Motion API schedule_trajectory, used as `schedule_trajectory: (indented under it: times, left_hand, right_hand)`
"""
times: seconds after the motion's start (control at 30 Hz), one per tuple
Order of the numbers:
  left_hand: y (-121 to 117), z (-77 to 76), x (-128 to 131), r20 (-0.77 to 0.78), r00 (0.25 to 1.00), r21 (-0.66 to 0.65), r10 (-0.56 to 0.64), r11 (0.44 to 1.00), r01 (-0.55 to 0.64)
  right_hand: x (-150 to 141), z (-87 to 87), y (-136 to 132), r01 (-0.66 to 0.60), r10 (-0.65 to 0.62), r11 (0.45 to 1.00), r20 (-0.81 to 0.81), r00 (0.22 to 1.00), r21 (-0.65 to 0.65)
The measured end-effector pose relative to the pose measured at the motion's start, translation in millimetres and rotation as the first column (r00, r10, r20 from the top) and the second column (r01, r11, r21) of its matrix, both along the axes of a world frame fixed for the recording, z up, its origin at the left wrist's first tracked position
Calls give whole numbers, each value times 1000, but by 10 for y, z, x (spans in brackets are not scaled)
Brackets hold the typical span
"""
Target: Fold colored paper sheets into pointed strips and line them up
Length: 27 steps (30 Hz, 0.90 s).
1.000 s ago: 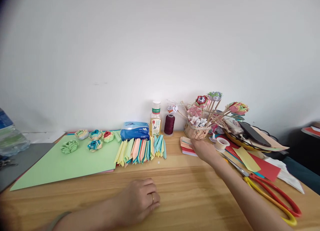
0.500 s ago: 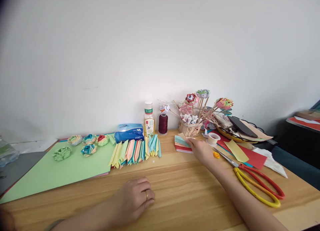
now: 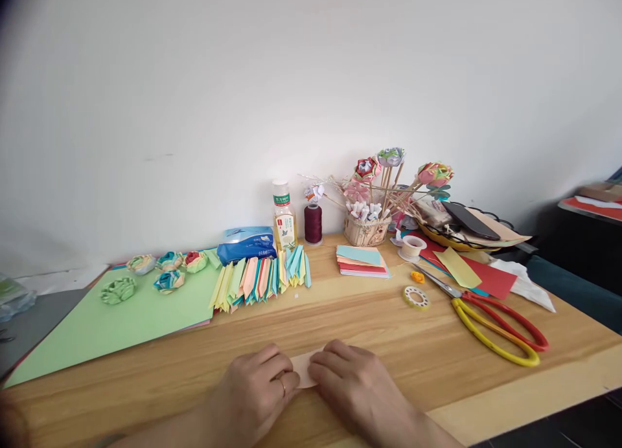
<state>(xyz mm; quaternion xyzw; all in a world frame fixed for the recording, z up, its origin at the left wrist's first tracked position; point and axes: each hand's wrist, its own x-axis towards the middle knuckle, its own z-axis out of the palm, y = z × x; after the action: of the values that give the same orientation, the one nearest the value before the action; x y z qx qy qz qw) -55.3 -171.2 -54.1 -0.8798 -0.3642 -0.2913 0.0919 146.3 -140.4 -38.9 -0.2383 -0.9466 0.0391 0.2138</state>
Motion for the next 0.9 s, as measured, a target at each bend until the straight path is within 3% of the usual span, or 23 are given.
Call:
schedule_trajectory:
  times: [0.13, 0.33, 0.47, 0.63, 0.8, 0.9]
  left_hand:
    - [-54, 15, -11, 99, 994, -311, 39, 950, -6]
    - [-106, 161, 66, 173, 967, -671, 188, 741, -24]
    - [-144, 236, 85, 131, 955, -720, 264, 688, -92]
    - [-174, 275, 93, 108, 938, -746, 328, 651, -142]
    - [-137, 294, 102, 12, 922, -810, 387, 544, -218]
    - [-101, 274, 115, -27, 906, -821, 423, 508, -261]
  right_hand:
    - [221, -25, 81, 122, -125, 969, -1, 992, -213]
    - [379, -74, 36, 136, -198, 845, -68, 978, -517]
    - [352, -67, 21, 204, -298, 771, -59, 953, -603]
    - [274, -100, 2, 381, -473, 707, 2, 881, -596]
    - [223, -177, -43, 417, -542, 684, -34, 840, -598]
    - [192, -213, -77, 462, -566, 708, -36, 824, -534]
